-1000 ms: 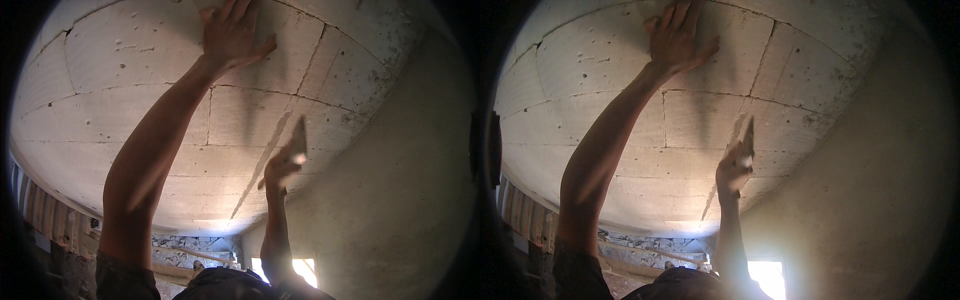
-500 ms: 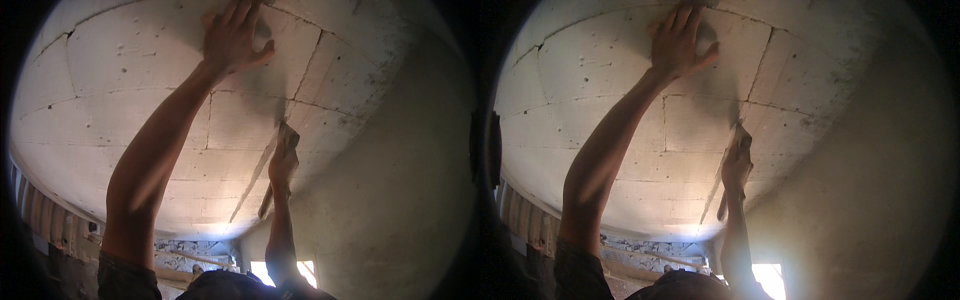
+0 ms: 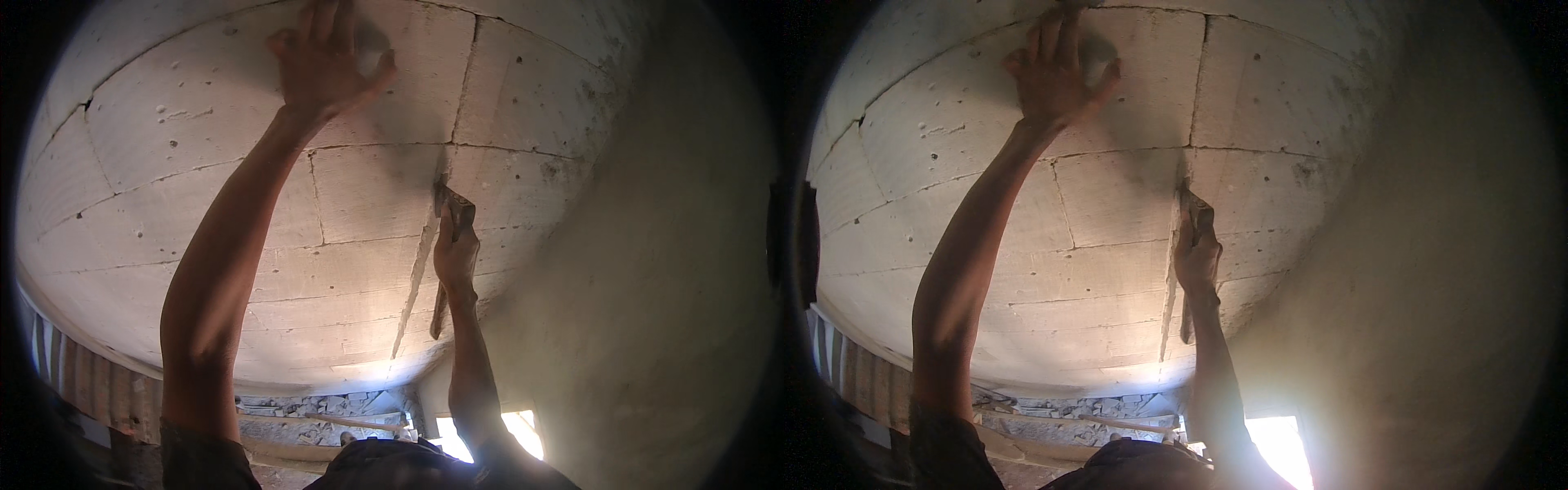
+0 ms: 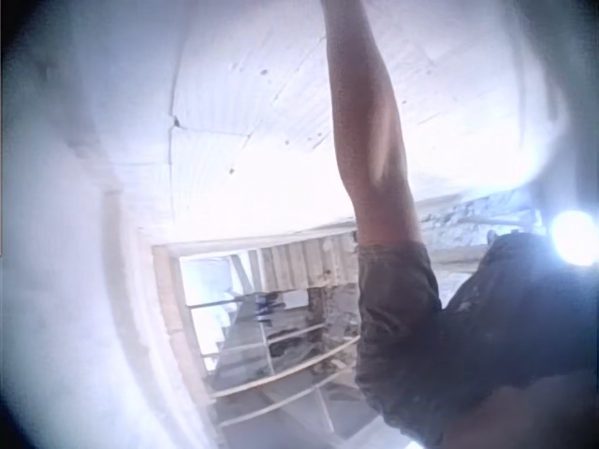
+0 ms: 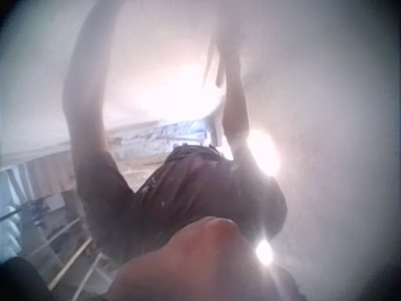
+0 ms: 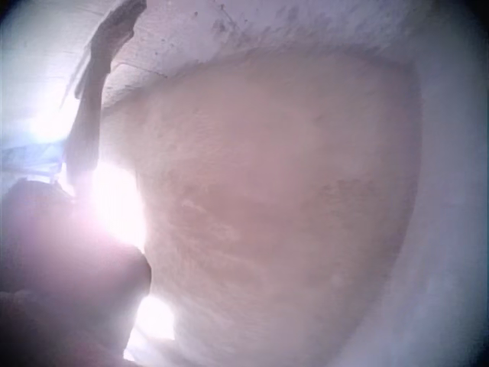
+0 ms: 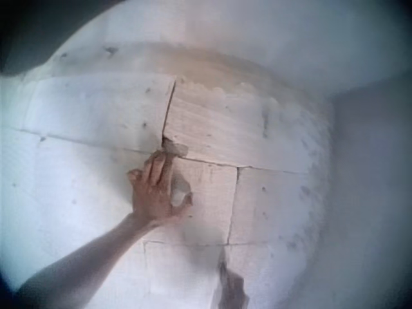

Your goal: The person applies a substance into a narrow groove in a concrete ceiling using a small handheld scraper.

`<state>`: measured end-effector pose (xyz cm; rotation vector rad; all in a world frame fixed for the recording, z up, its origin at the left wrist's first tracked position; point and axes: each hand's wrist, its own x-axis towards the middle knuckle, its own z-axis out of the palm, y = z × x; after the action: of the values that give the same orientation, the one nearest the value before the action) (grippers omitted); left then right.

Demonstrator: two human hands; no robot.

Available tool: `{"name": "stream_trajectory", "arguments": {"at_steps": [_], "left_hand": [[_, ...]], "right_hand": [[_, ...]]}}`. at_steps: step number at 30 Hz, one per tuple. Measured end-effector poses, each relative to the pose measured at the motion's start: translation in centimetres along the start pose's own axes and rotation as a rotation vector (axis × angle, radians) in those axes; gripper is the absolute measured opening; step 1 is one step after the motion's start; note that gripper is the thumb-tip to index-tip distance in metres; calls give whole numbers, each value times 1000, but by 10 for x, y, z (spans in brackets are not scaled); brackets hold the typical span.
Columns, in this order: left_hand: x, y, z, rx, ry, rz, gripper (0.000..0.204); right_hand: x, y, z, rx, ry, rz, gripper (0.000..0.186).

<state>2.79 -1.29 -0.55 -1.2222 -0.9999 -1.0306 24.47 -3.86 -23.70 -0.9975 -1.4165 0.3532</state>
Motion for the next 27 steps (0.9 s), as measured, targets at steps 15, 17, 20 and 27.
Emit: {"name": "stream_trajectory", "arguments": {"at_steps": [15, 17, 20, 27], "left_hand": [[-6, -15, 7, 43, -24, 13, 88], [-5, -8, 5, 22, -41, -7, 88], [0, -3, 9, -31, -41, -3, 88], [-4, -15, 5, -34, -40, 12, 90]], "right_hand": [[-4, -21, -16, -124, 41, -16, 17], [-16, -23, -28, -163, 169, -120, 17], [-10, -7, -18, -87, 152, -81, 19], [7, -16, -20, 38, 69, -136, 22]]}}
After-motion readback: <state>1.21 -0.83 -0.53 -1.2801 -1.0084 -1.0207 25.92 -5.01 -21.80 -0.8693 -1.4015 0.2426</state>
